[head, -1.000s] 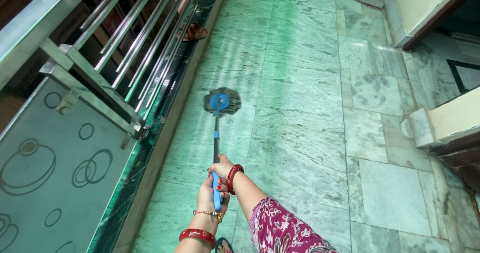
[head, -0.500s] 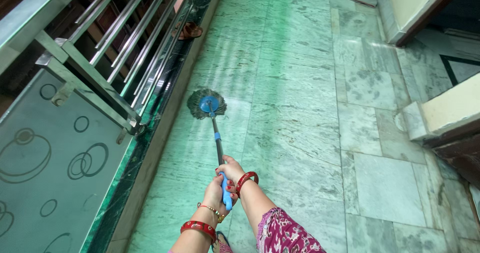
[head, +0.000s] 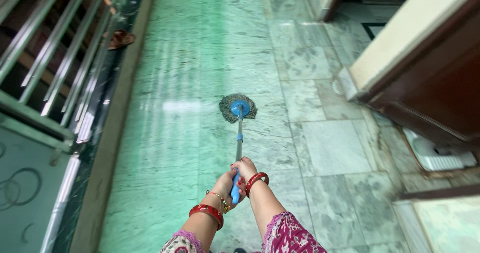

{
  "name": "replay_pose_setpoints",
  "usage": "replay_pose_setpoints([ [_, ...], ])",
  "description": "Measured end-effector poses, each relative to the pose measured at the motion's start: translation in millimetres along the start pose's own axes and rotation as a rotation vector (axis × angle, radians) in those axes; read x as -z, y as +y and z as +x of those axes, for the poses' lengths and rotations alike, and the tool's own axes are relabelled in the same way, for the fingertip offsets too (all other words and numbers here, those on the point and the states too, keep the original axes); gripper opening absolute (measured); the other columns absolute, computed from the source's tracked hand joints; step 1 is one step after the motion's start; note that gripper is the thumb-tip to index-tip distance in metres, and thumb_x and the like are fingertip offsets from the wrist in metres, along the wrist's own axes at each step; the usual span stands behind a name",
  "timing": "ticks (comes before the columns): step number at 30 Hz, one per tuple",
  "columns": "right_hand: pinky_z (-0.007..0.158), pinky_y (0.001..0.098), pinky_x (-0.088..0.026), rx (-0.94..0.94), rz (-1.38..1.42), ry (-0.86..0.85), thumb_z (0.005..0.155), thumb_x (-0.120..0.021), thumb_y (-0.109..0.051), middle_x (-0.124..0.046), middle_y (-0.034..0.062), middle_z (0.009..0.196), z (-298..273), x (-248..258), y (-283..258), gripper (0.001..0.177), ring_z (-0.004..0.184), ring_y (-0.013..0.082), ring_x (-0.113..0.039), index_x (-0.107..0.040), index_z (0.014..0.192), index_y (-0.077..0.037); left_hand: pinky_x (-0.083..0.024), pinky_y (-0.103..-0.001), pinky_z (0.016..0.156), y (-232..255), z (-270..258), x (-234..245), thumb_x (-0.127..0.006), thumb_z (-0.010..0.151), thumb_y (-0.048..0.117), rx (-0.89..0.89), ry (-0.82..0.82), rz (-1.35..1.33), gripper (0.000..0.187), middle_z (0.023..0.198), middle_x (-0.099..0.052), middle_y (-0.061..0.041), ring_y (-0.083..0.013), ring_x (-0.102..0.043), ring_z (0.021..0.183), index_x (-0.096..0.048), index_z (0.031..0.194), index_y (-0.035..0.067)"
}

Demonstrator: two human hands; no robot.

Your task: The person mops a tiled floor in a hallway and then uses a spin mop bucket to wring out the mop head.

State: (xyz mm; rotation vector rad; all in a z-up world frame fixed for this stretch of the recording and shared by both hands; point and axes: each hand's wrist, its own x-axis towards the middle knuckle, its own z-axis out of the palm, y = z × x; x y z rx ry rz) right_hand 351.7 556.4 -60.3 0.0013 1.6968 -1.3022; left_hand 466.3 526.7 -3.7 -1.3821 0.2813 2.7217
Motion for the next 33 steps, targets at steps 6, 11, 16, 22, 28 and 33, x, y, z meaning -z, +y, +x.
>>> replay_pose_setpoints([
  [6, 0.032, 0.0288, -0.033, -0.036, 0.147, 0.111, 0.083, -0.065, -0.014, -0.050, 0.0056, 0.068, -28, 89, 16, 0.021, 0.040, 0.0101, -0.036, -0.056, 0.101, -0.007, -0.035, -0.022, 0.038, -52, 37, -48, -0.047, 0.104, 0.045, 0.108, 0.001, 0.175, 0.043, 0.058, -0.049, 0.008, -0.0041, -0.044, 0.042, -0.048, 0.073, 0.016],
  [11, 0.033, 0.0277, -0.035, -0.006, 0.322, 0.152, 0.085, -0.066, -0.013, -0.062, 0.0084, 0.077, -33, 118, 34, 0.023, 0.043, 0.0115, -0.042, -0.057, 0.106, -0.008, -0.035, -0.022, 0.037, -74, 50, -58, -0.049, 0.103, 0.045, 0.148, -0.012, 0.216, 0.041, 0.059, -0.051, 0.007, -0.0047, -0.046, 0.043, -0.049, 0.075, 0.016],
  [16, 0.036, 0.0257, -0.042, -0.073, 0.475, 0.031, 0.089, -0.067, -0.016, -0.068, 0.0097, 0.089, -52, 101, 26, 0.043, 0.050, 0.0125, -0.059, -0.053, 0.129, -0.008, -0.035, -0.022, 0.040, -78, 31, -46, -0.050, 0.101, 0.038, 0.014, 0.069, 0.150, 0.027, 0.064, -0.055, 0.006, -0.0055, -0.048, 0.045, -0.051, 0.080, 0.021],
  [22, 0.035, 0.0308, -0.040, -0.094, 0.159, 0.057, 0.080, -0.067, -0.004, -0.062, 0.0121, 0.086, -48, 5, 37, 0.081, 0.050, 0.0171, -0.046, -0.030, 0.151, -0.019, -0.039, -0.021, 0.036, -44, -5, 42, -0.052, 0.102, 0.039, -0.005, -0.060, -0.096, 0.031, 0.066, -0.059, 0.004, -0.0057, -0.052, 0.045, -0.052, 0.086, 0.012],
  [28, 0.047, 0.0353, -0.052, -0.010, 0.079, -0.091, 0.078, -0.064, -0.001, -0.066, 0.0157, 0.088, -31, -124, 78, 0.086, 0.061, 0.0203, -0.064, -0.026, 0.153, -0.016, -0.038, -0.021, 0.036, -5, -62, 146, -0.048, 0.103, 0.038, -0.167, -0.055, -0.216, 0.030, 0.067, -0.060, 0.002, -0.0056, -0.052, 0.045, -0.054, 0.088, 0.013],
  [33, 0.049, 0.0349, -0.054, 0.042, -0.230, -0.235, 0.077, -0.071, -0.002, -0.067, 0.0191, 0.099, -40, -238, 83, 0.099, 0.059, 0.0212, -0.063, -0.015, 0.159, -0.007, -0.038, -0.019, 0.035, 34, -110, 226, -0.045, 0.104, 0.040, -0.314, -0.052, -0.340, 0.031, 0.068, -0.059, 0.003, -0.0040, -0.050, 0.044, -0.053, 0.091, 0.014],
])
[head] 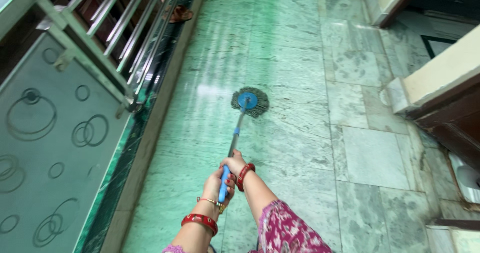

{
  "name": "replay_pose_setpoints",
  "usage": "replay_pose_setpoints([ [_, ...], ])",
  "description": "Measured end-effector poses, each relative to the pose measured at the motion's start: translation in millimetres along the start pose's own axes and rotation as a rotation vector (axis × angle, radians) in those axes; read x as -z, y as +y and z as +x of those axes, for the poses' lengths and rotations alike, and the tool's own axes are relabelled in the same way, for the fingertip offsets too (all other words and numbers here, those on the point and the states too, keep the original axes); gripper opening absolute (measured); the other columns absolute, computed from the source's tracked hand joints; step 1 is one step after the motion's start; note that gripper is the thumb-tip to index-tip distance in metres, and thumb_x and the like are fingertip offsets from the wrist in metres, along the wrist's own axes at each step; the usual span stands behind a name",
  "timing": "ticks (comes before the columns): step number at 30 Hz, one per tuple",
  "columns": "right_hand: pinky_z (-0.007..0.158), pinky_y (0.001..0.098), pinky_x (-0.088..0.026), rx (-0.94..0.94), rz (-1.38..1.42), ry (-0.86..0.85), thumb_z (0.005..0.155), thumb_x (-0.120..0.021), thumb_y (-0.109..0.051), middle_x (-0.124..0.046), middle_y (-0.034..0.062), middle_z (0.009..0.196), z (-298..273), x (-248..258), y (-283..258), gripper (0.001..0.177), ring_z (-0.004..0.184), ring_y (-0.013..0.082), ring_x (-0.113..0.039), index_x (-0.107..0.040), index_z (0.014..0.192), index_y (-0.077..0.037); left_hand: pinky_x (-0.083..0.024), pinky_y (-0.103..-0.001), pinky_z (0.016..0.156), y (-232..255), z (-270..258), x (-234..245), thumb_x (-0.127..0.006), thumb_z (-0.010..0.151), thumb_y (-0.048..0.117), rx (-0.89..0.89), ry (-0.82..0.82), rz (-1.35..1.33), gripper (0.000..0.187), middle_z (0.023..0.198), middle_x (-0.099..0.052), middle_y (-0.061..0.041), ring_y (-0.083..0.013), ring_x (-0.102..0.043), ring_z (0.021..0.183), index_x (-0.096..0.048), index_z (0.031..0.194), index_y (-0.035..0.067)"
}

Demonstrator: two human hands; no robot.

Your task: The person mops a tiled floor in a hallway and then uses a spin mop bucket to wring out the mop head.

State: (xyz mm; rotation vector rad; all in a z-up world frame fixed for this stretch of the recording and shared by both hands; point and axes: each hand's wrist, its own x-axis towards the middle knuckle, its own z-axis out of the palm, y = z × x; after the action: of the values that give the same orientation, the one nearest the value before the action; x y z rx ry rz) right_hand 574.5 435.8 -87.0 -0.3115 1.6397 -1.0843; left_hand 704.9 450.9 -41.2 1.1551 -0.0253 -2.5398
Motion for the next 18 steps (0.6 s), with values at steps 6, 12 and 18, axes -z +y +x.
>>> replay_pose_setpoints([
  [6, 0.035, 0.0286, -0.044, -0.033, -0.164, -0.197, 0.080, -0.068, -0.011, -0.068, 0.0207, 0.096, -14, -107, -54, 0.096, 0.045, 0.0116, -0.050, -0.015, 0.160, -0.007, -0.039, -0.020, 0.038, 78, -42, 31, -0.041, 0.106, 0.044, -0.179, 0.003, -0.186, 0.037, 0.069, -0.056, 0.003, -0.0044, -0.051, 0.048, -0.050, 0.093, 0.011],
  [12, 0.032, 0.0284, -0.040, -0.082, -0.089, -0.395, 0.080, -0.064, -0.006, -0.069, 0.0190, 0.097, -37, -164, -50, 0.093, 0.042, 0.0108, -0.048, -0.019, 0.160, -0.016, -0.039, -0.019, 0.040, 87, -83, 55, -0.038, 0.105, 0.044, -0.339, 0.071, -0.258, 0.032, 0.070, -0.055, 0.003, -0.0036, -0.050, 0.049, -0.050, 0.096, 0.017],
  [18, 0.046, 0.0318, -0.054, -0.153, 0.181, -0.387, 0.090, -0.052, 0.005, -0.067, 0.0162, 0.103, -64, -158, -36, 0.089, 0.062, 0.0151, -0.073, -0.018, 0.164, -0.031, -0.036, -0.022, 0.038, 75, -93, 64, -0.038, 0.105, 0.040, -0.193, 0.033, -0.195, 0.026, 0.067, -0.054, 0.005, -0.0049, -0.047, 0.046, -0.049, 0.094, 0.019],
])
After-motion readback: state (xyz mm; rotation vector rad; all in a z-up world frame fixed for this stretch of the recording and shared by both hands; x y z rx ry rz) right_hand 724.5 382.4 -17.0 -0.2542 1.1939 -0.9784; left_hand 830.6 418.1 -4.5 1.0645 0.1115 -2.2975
